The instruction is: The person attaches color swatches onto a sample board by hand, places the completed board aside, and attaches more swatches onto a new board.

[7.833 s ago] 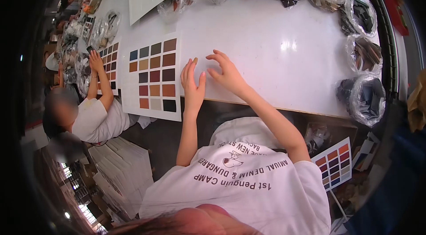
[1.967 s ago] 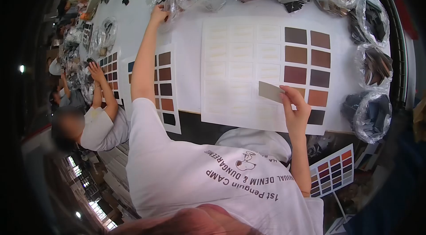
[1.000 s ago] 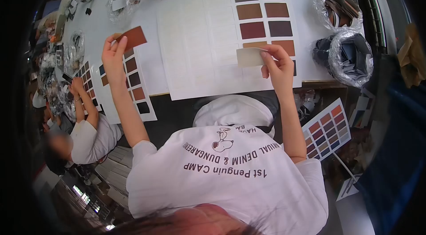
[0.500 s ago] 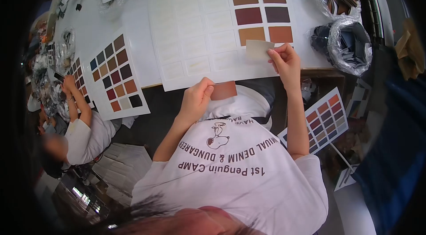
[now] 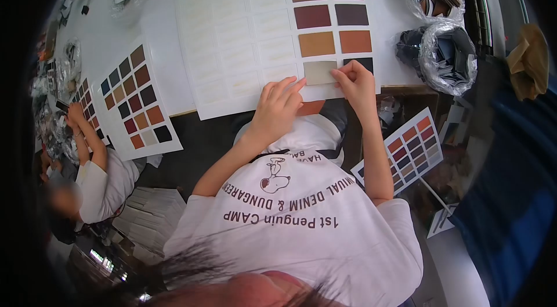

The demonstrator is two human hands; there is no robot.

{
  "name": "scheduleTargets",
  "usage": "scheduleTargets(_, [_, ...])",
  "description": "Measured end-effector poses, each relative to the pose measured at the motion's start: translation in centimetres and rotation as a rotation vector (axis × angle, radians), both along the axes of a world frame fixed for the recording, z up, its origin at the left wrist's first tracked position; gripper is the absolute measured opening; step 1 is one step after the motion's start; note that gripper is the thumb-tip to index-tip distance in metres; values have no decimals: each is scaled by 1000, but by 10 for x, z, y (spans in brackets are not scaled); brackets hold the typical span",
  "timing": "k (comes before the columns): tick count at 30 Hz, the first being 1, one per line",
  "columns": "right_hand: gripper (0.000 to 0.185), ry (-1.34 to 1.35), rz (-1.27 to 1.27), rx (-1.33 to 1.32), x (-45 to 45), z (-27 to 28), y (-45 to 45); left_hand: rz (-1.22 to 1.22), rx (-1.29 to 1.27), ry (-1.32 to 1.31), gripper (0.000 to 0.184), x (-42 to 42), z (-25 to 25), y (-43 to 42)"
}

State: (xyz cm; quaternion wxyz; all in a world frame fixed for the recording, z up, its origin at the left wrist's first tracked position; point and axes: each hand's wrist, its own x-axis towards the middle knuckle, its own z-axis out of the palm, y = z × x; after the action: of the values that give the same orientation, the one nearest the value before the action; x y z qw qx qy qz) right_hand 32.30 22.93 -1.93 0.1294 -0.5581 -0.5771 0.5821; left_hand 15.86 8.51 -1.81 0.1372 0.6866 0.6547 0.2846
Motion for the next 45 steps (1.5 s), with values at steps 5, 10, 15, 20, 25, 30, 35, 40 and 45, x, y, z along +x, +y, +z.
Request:
scheduleTargets(5, [18, -20, -7, -41, -3, 1, 2, -1, 14, 27, 8, 1, -5, 7])
scheduleTargets(10, [18, -62, 4, -37, -5, 5, 3, 12, -8, 52, 9, 4, -9, 7])
scheduleTargets(15, [20, -57, -11, -30, -7, 4, 2, 19, -26, 47, 9, 4, -9, 7])
scheduleTargets(20, [21, -304, 146, 106, -12, 14, 6, 34, -30, 45, 8, 8, -10, 6])
scheduleTargets(25, [19, -404, 287, 356, -8, 22, 3, 97, -49, -126, 7, -9, -1, 0])
scheduleTargets(30, [28, 203, 213, -185, -34, 43, -33, 248, -72, -192, 21, -31, 20, -14])
scheduleTargets(35, [16, 243, 259, -290, -45, 16, -40, 273, -81, -182, 24, -41, 13, -25])
scheduleTargets(40, [18, 130, 110, -178, -53, 2, -34, 394, -50, -140, 25, -53, 10, -30])
scheduleTargets(45, [19, 90, 114, -154, -57, -6, -31, 257, -71, -26, 32, -52, -2, -41])
